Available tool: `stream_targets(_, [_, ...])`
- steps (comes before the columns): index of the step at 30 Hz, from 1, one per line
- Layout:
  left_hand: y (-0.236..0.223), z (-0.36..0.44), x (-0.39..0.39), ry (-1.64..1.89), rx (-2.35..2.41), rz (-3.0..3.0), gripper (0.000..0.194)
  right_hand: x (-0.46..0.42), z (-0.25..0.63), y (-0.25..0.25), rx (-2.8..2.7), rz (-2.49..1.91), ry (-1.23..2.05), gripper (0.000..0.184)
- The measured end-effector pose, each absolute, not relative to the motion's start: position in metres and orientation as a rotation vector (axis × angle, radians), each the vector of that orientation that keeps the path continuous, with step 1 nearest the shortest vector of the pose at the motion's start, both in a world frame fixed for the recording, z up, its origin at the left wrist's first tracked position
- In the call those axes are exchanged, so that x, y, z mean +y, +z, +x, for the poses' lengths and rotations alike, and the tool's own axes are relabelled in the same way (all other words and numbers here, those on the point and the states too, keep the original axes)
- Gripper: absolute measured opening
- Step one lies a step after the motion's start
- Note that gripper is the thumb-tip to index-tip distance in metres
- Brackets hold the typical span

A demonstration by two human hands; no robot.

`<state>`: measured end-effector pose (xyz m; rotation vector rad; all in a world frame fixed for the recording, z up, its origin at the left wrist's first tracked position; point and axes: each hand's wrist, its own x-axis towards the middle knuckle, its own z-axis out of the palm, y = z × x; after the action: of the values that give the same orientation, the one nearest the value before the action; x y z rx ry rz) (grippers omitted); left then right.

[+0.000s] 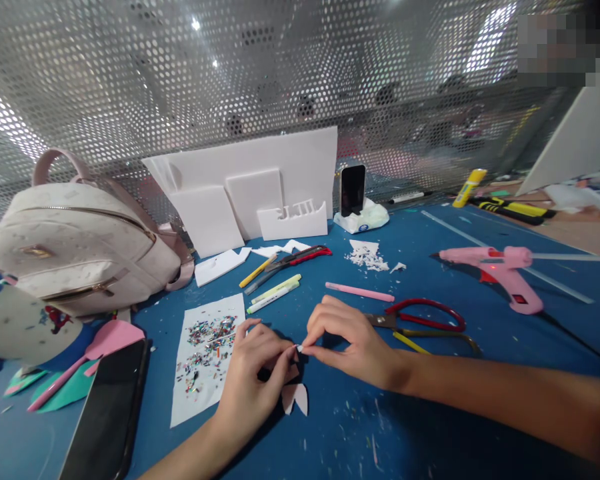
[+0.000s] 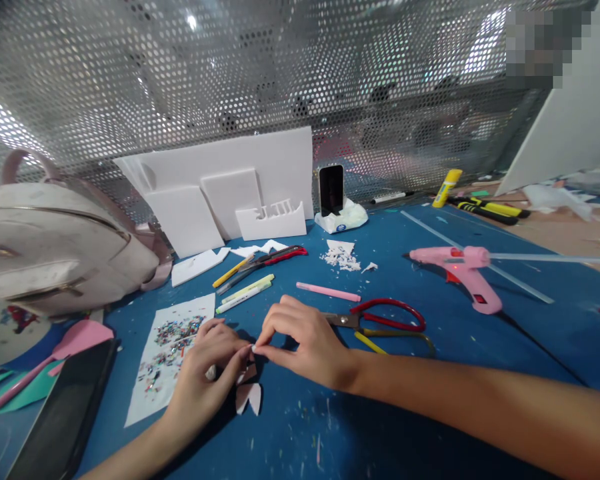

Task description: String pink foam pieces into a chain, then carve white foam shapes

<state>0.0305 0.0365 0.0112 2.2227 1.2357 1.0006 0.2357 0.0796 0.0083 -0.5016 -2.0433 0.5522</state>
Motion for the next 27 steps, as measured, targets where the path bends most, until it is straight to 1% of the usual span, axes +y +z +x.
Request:
stream_targets(8, [0.0105,0.0308,0.0366,0.968,1.243,2.259,0.027,0.0807,0.2366,0.0069,-2.029,-0.512,0.579,0.013])
stream_targets(16, [0.0077,0.0292,0.0399,1.016,1.256,2.131,0.03,0.0806,0.2372,0.007,-2.023,-0.492,0.619,0.011])
stream_targets(20, [0.0075,0.0293,0.0397,1.022,1.257,2.123,0.03,0.0815,0.2376,0.0068,-2.028,-0.545,0.637,0.007])
stream_targets(27, [0.0069,0.0299,0.0397,1.03,1.24,2.128,0.028,0.0821,0.2376,0.0059,-2.069,-0.59,0.616,0.009])
